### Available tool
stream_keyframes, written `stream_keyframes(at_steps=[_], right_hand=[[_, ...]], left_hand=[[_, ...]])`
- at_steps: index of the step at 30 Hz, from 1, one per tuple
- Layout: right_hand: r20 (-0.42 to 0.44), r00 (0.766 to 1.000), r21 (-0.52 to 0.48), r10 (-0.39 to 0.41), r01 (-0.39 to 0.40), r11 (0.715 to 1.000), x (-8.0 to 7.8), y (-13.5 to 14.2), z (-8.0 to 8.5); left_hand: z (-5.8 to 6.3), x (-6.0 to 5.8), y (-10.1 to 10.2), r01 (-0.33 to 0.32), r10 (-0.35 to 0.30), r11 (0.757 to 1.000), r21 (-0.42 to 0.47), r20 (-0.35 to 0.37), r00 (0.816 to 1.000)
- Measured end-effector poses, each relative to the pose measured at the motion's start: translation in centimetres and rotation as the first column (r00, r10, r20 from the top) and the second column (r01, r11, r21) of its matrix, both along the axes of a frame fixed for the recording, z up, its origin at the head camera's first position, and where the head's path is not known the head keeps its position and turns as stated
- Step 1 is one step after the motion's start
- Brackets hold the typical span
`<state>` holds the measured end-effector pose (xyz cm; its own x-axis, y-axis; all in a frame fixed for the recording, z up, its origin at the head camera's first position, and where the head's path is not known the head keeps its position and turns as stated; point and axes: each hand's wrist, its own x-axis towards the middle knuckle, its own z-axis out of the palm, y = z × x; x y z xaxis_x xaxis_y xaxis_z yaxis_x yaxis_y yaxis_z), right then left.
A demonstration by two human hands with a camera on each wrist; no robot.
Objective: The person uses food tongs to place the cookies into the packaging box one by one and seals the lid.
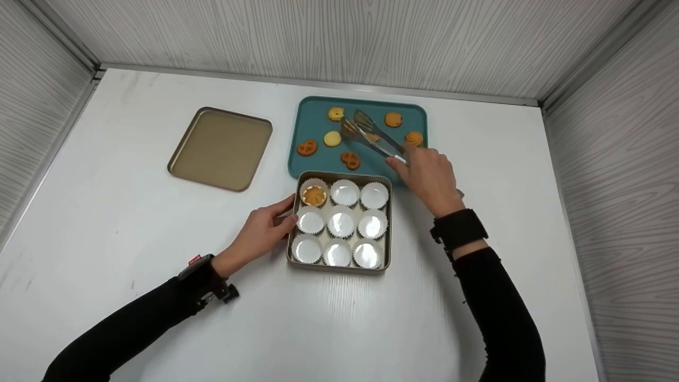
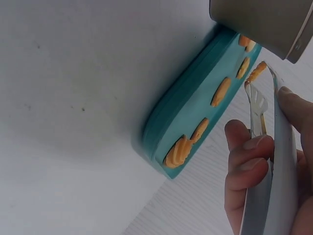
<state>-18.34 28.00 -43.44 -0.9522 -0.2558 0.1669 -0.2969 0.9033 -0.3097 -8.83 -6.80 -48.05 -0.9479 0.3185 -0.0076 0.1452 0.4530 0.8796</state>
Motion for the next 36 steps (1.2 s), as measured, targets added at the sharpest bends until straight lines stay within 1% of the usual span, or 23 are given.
stream_keyframes(at_steps=[7, 10, 15, 21, 26, 32, 36], right_hand=[[0.02, 1.0, -0.051, 0.015, -0.014, 0.999, 2.5, 0.3, 0.4], [0.009, 1.0, -0.069, 0.028, -0.028, 0.997, 3.7, 0.6, 0.5], [-0.012, 1.0, -0.084, 0.029, -0.03, 0.996, 5.5, 0.9, 0.8], [-0.047, 0.998, -0.081, 0.051, -0.055, 0.995, 7.6, 1.4, 1.3], [-0.067, 0.995, -0.062, 0.076, -0.08, 0.995, 9.1, 1.5, 1.7], [-0.111, 0.985, 0.001, 0.128, -0.129, 0.992, 10.5, 1.7, 2.0], [-0.123, 0.982, 0.037, 0.141, -0.137, 0.99, 11.3, 1.9, 2.1]], left_hand=[[0.1, 0.0, -0.1, 0.001, -0.001, 1.0, 0.006, -0.011, 1.0], [0.1, 0.0, -0.1, -0.002, 0.002, 1.0, -0.007, -0.012, 1.0], [0.1, -0.1, -0.1, -0.008, 0.008, 1.0, -0.018, 0.001, 1.0], [0.1, -0.1, -0.1, -0.007, 0.007, 1.0, -0.016, 0.003, 1.0], [0.2, -0.1, -0.2, -0.007, 0.006, 1.0, -0.012, -0.003, 1.0], [0.3, -0.1, -0.2, -0.003, 0.003, 1.0, -0.002, 0.009, 1.0], [0.3, -0.1, -0.3, 0.0, 0.0, 1.0, 0.007, 0.012, 1.0]])
